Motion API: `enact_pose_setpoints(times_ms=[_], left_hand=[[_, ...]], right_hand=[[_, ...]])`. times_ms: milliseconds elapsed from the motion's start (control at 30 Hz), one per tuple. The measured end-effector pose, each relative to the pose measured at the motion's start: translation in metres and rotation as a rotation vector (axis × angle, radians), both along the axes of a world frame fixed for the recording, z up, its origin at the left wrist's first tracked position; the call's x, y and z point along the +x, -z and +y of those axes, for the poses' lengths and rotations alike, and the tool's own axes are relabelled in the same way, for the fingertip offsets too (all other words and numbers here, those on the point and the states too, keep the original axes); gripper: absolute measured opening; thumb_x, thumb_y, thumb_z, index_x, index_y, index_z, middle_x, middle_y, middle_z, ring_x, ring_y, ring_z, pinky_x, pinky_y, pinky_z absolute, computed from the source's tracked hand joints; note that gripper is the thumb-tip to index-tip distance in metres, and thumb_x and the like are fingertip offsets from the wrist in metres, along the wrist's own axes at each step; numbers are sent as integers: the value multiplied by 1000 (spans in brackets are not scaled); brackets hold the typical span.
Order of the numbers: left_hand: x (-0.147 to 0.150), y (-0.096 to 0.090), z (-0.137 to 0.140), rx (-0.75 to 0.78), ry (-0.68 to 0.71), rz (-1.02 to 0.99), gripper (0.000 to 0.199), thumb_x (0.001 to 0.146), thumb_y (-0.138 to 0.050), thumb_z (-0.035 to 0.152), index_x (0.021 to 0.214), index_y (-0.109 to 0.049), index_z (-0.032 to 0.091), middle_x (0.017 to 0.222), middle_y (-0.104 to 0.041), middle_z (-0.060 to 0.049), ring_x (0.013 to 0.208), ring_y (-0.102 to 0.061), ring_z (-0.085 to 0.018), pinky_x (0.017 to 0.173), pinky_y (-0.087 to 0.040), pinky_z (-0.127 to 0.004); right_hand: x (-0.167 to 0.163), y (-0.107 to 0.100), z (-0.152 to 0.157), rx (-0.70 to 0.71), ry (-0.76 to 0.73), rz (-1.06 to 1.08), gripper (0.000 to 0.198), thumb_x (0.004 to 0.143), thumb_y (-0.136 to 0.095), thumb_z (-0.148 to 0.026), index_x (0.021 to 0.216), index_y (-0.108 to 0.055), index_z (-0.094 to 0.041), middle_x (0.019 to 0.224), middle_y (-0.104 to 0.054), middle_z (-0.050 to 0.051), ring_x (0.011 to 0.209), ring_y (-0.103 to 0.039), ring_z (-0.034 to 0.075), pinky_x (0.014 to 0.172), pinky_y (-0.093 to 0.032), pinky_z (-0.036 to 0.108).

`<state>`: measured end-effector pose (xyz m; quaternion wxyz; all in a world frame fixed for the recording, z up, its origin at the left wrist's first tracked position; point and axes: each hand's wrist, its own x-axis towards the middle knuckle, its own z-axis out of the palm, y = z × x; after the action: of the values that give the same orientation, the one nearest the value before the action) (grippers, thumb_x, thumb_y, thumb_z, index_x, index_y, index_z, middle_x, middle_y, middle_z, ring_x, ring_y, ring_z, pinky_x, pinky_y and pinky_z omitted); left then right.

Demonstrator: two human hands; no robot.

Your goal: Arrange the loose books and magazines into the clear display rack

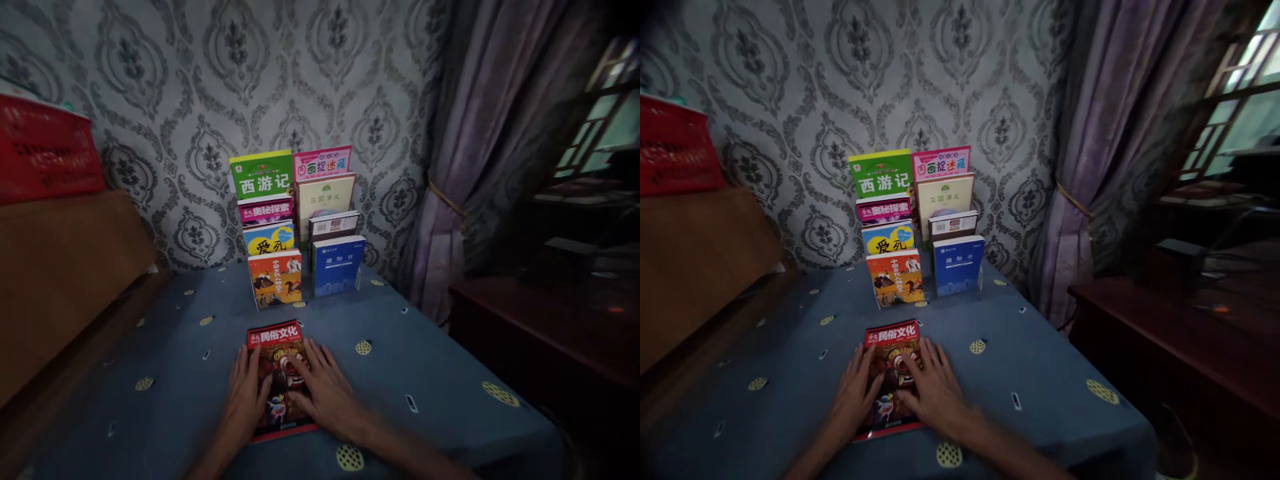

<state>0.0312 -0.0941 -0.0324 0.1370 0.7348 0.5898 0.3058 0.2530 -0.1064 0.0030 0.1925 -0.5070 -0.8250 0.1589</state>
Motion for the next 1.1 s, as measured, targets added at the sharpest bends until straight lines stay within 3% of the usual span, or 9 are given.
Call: enact_pose_setpoints(times_ms=[100,200,300,400,500,600,767,900,1100], left_hand=[[4,-10,5,-36,27,-184,62,94,-42,39,149,-38,13,158,-37,-20,149,-31,-31,121,-28,-54],[1,-25,14,-113,-23,-548,65,88,-54,43,146,-40,17,150,-48,-17,139,-46,-30,115,-38,-50],[-5,-36,20,-333,-113,-1004,66,76,-71,41,134,-50,17,132,-64,-16,116,-65,-28,98,-53,-44],[-7,-42,19,-580,-46,-1254,59,63,-83,36,114,-62,13,106,-75,-13,92,-73,-26,85,-57,-38],[-2,-48,16,-672,59,-1368,54,59,-89,37,103,-67,13,97,-78,-11,85,-74,-24,80,-58,-34],[3,-58,26,-656,101,-1442,57,58,-91,37,105,-68,15,98,-79,-10,84,-75,-23,77,-59,-32],[15,-84,70,-525,159,-1481,53,60,-90,33,105,-69,15,99,-79,-10,84,-75,-24,78,-60,-33],[24,-97,102,-475,162,-1486,44,60,-88,27,98,-70,14,93,-79,-9,82,-75,-25,80,-60,-35],[29,-98,118,-462,161,-1474,40,62,-86,27,97,-71,14,89,-79,-8,81,-75,-24,81,-60,-35]], right_hand=[[6,5,-5,-19,-52,20,78,87,-60,-62,153,-41,-25,165,-19,18,153,-13,41,120,-17,65],[8,8,-3,-20,-81,26,81,85,-63,-63,153,-39,-26,166,-18,17,153,-12,41,119,-16,66],[9,7,-3,-38,-93,10,83,85,-63,-61,155,-37,-26,166,-17,17,153,-10,41,120,-15,66],[10,6,-3,-90,-107,53,87,85,-63,-61,157,-30,-26,167,-16,16,154,-10,39,121,-14,63],[14,11,1,-176,-43,251,96,83,-65,-60,160,-21,-23,166,-20,16,153,-17,36,122,-18,58],[13,13,22,-264,50,608,101,81,-66,-62,160,-19,-20,160,-37,17,146,-37,33,119,-31,53],[0,-8,76,-406,63,1134,72,74,-70,-69,128,-61,-23,124,-71,11,113,-67,32,99,-52,47],[-3,-27,105,-341,83,1268,62,67,-78,-67,109,-69,-22,111,-76,8,107,-69,32,92,-55,45],[2,-37,117,-356,85,1284,52,71,-78,-61,105,-71,-23,108,-77,8,109,-69,33,86,-57,42]])
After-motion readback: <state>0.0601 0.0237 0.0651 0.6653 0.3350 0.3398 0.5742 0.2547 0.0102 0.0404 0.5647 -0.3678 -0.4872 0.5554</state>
